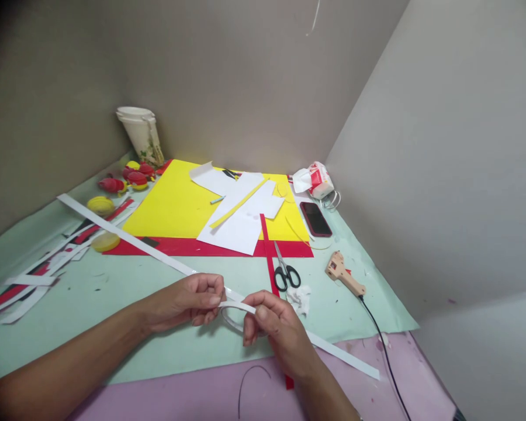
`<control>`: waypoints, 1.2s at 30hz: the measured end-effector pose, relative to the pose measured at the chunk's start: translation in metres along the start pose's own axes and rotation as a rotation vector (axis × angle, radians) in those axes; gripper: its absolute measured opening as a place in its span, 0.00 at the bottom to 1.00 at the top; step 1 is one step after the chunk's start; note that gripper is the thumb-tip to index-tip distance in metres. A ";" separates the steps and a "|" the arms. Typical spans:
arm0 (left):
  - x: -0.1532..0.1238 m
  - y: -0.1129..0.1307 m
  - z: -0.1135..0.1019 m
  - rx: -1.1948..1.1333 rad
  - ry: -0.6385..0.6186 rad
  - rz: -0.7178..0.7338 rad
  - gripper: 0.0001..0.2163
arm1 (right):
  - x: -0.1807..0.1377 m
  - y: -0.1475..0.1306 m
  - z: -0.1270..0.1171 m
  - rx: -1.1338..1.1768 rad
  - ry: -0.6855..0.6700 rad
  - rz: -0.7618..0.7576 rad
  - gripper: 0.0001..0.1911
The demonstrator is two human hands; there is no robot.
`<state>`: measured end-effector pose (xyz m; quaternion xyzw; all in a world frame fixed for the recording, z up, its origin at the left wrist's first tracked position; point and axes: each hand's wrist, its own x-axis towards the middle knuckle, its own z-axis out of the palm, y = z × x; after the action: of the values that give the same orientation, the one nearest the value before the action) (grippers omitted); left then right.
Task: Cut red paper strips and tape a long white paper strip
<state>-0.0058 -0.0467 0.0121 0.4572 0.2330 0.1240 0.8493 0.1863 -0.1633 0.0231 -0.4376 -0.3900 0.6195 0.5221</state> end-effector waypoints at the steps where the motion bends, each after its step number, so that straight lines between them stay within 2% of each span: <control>1: 0.000 0.000 0.000 0.019 0.002 0.002 0.13 | 0.000 -0.001 0.000 -0.014 -0.003 0.022 0.23; 8: -0.005 0.010 -0.001 0.277 0.028 0.040 0.12 | 0.000 -0.005 0.004 -0.177 0.047 0.192 0.17; 17: -0.023 0.031 0.001 0.543 0.071 0.046 0.09 | 0.000 -0.005 0.013 -0.334 0.035 0.235 0.18; 24: -0.040 0.051 0.010 0.919 0.143 0.100 0.04 | 0.006 -0.013 0.027 -0.427 0.007 0.257 0.16; 30: -0.042 0.061 0.002 0.981 0.199 0.140 0.07 | 0.018 -0.021 0.033 -0.479 -0.030 0.274 0.17; 36: -0.044 0.067 -0.010 0.980 0.180 0.111 0.07 | 0.029 -0.018 0.027 -0.453 -0.044 0.287 0.19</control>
<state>-0.0490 -0.0215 0.0753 0.8016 0.3114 0.0837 0.5034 0.1638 -0.1327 0.0441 -0.5803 -0.4640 0.5935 0.3093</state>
